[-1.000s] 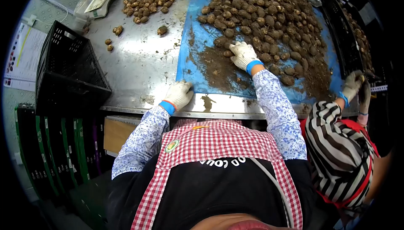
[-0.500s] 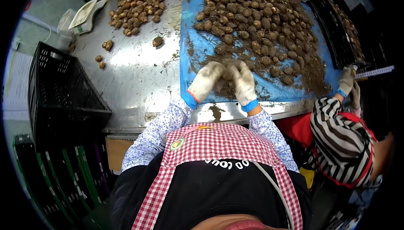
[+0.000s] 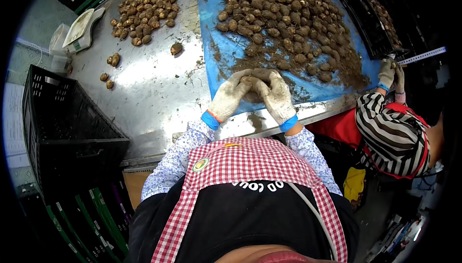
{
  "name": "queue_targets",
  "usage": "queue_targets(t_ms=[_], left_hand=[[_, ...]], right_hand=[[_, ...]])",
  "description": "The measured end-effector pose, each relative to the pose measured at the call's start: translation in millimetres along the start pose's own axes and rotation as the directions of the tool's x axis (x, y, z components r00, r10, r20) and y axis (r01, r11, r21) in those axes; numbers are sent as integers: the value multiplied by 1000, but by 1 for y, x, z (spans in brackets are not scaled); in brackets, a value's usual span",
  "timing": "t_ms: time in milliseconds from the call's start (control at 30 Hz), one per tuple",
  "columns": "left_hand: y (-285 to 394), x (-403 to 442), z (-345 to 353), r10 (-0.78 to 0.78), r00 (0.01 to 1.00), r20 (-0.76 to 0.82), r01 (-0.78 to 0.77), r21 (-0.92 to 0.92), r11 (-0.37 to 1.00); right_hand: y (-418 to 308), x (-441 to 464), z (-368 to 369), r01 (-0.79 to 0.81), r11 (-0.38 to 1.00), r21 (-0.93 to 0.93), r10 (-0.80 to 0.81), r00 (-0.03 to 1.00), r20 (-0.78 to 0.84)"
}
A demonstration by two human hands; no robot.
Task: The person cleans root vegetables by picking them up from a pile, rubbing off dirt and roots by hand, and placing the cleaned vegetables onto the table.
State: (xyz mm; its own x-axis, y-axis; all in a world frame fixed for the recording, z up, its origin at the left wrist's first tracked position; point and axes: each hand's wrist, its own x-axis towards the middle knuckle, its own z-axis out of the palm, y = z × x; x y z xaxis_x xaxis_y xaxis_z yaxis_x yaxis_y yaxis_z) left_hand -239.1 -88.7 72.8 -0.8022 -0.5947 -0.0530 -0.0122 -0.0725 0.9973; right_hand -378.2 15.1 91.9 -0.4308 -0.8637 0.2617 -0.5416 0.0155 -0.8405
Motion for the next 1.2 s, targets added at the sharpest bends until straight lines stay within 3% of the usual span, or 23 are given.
queue_targets(t_ms=[133, 167, 200, 233, 267, 300, 367, 400, 467, 533, 567, 667, 733, 767, 800, 833, 867, 900, 933, 1000, 1067, 1133, 1200], left_hand=[[0, -14, -8, 161, 986, -38, -136, 366, 921], [2, -19, -9, 147, 989, -6, -137, 332, 933], [2, -23, -8, 269, 963, 16, -255, 376, 891], [2, -26, -6, 387, 921, 45, -370, 415, 831], [3, -27, -5, 500, 862, 81, -480, 449, 754], [2, -29, -5, 389, 918, 73, -393, 287, 874], [5, -24, -15, 192, 981, 36, -195, 118, 974], [5, -24, -19, 79, 996, 33, -80, 27, 996], [6, -23, -18, 71, 997, 41, -69, -47, 997], [21, -22, -9, 15, 999, 46, -11, -93, 996], [25, -19, -6, 19, 1000, 19, -19, 1, 1000], [32, -7, 4, 78, 993, -88, -52, 266, 963], [32, 3, 12, 160, 977, -144, -84, 432, 898], [9, 14, 6, 483, 870, 100, -340, 831, 440], [-7, 23, 6, 421, 907, 24, -318, 695, 645], [-11, 29, 8, 340, 940, -35, -275, 515, 812], [-15, 31, 14, 63, 995, -72, -58, 72, 996], [-11, 32, 21, -220, 970, -103, 163, -397, 903], [-4, 31, 28, -234, 972, -34, 191, -472, 861], [1, 27, 34, -248, 963, 108, 262, -599, 756], [6, 24, 52, -314, 947, 64, 320, -255, 912], [-22, 29, 59, 71, 997, -22, -67, 160, 985], [-5, 28, 74, 307, 949, -66, -246, 451, 858]], right_hand=[[-17, 20, 5, -95, 975, -201, 122, 985, 124], [-6, 28, 2, 173, 928, -330, -99, 968, 230], [6, 32, 1, 430, 799, -420, -290, 888, 356], [9, 32, 11, -230, 935, -269, 291, 932, 215], [29, 25, 16, -196, 958, -210, 241, 947, 211], [32, 21, 16, -158, 976, -153, 188, 960, 207], [35, 11, 9, -448, 893, 50, 434, 884, 176], [12, 10, -7, -630, 775, 49, 599, 756, 263], [47, -14, 2, -251, 943, 220, 189, 944, 269], [-5, -20, 3, -536, 713, 452, 407, 841, 356], [-27, -16, 2, -402, 900, 168, 359, 903, 238], [-17, -17, 11, 15, 1000, 3, -15, 999, 50], [-11, -15, 4, -23, 993, -117, 39, 990, 137], [-19, -9, -5, -11, 984, -178, 48, 978, 203], [-22, -5, -13, 5, 971, -238, 61, 962, 266], [-15, -8, -16, 158, 892, -424, -47, 964, 261], [-13, -7, -21, 71, 949, -307, 0, 974, 225], [-15, -3, -29, -15, 983, -185, 51, 980, 193], [-14, 1, -37, -98, 993, -60, 107, 980, 169], [22, -4, -44, -60, 997, -42, 59, 998, -28], [39, -4, -50, 163, 969, -187, -176, 983, -54], [35, -5, -51, 163, 978, -131, -173, 983, -68], [40, -2, -55, 131, 985, -108, -138, 989, -56]])
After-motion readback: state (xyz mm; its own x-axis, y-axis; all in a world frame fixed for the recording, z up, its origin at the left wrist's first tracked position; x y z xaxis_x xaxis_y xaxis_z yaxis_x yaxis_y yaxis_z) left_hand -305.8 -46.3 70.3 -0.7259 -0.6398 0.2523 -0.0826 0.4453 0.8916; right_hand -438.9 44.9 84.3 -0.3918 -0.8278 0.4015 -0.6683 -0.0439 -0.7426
